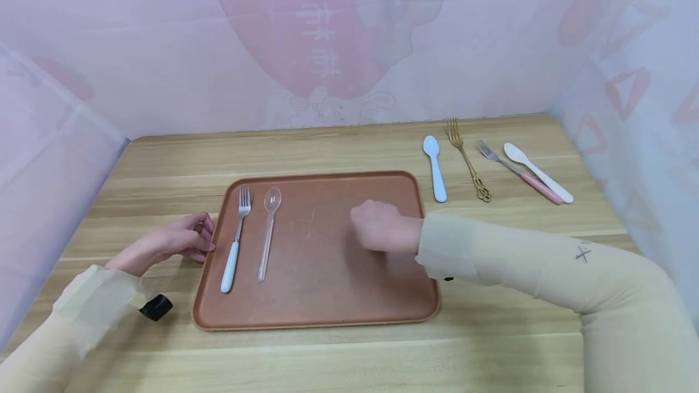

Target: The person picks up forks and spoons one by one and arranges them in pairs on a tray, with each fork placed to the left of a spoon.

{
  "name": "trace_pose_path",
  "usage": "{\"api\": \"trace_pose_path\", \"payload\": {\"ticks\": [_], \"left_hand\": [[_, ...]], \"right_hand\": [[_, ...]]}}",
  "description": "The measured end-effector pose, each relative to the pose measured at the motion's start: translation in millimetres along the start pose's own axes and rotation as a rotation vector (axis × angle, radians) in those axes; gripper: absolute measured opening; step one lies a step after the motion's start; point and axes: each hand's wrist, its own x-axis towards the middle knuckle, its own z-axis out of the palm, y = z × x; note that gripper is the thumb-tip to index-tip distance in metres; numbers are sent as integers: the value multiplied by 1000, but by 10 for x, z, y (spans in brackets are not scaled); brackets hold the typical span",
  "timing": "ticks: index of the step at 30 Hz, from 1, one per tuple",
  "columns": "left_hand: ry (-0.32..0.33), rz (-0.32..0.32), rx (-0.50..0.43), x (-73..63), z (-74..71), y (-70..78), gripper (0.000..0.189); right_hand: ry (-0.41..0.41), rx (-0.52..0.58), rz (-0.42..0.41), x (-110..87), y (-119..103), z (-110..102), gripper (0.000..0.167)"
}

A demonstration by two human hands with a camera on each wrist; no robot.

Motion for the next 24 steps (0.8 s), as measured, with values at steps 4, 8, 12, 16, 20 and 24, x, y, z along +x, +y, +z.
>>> {"api": "trace_pose_path", "payload": {"ticks": [4, 8, 12, 16, 20, 24], "left_hand": [[-6, -3, 1, -7, -2, 6, 33], [-11, -5, 1, -8, -5, 5, 34], [-13, -9, 4, -3, -11, 2, 33], [-9, -13, 3, 1, -14, -4, 33], [-12, -8, 1, -1, -11, -13, 33], [-15, -9, -5, -4, -11, -16, 33]], "right_hand": [[9, 20, 15, -40, 78, -59, 9], [14, 42, 6, -81, 141, -110, 7], [28, 41, -12, -123, 192, -153, 7], [39, 31, -6, -157, 232, -173, 10], [48, 30, 24, -181, 273, -180, 14], [43, 44, 57, -195, 315, -188, 17]]}}
